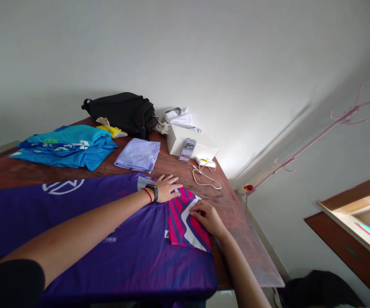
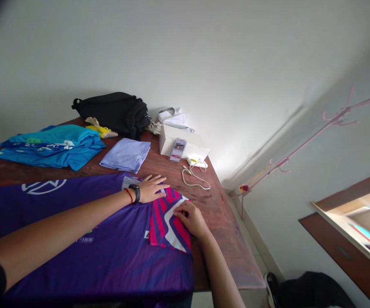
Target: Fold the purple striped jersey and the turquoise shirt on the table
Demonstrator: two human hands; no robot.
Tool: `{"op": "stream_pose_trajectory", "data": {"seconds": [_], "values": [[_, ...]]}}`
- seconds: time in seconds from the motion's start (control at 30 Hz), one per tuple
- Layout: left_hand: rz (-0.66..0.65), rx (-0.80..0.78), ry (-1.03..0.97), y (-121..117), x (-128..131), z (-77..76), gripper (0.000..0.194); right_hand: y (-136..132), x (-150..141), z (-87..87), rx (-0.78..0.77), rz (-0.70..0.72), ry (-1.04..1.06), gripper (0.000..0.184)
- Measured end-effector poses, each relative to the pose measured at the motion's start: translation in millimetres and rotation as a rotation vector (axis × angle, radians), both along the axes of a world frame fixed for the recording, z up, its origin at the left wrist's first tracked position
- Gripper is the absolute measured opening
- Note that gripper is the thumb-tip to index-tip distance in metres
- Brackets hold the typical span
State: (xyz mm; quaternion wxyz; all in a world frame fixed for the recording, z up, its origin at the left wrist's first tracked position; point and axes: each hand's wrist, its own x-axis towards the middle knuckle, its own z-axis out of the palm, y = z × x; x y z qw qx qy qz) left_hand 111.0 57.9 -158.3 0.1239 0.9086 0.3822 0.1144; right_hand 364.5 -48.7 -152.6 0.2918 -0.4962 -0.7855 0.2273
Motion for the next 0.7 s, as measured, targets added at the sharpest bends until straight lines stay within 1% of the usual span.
{"op": "stream_pose_trajectory", "data": {"seconds": [0.07, 0.27, 0.4, 0.47, 0.6, 0.7], "values": [[0.012, 0.016, -0.015, 1, 0, -0.2, 0.053, -1, -1, 1.7, 0.002, 0.002, -0.011, 0.018], [0.052, 0.043, -0.066, 0, 1, -0.3, 0.059, -3, -2, 4.3, -0.005, -0.004, -0.023, 0.019], [0.133, 0.079, -0.113, -1, 3, -0.9, 0.052, -4, -4, 4.5, 0.002, -0.036, -0.023, 0.018], [0.164, 0.083, -0.122, 1, 3, -2.7, 0.050, -5, -5, 5.7, 0.021, -0.044, -0.029, 0.018], [0.195, 0.088, -0.125, 3, 1, -5.9, 0.054, -9, -10, 10.0, 0.096, -0.015, -0.059, 0.017], [0.230, 0.121, -0.134, -4, 3, -0.2, 0.059, -11, -13, 10.6, 0.123, 0.020, -0.134, 0.021]]}}
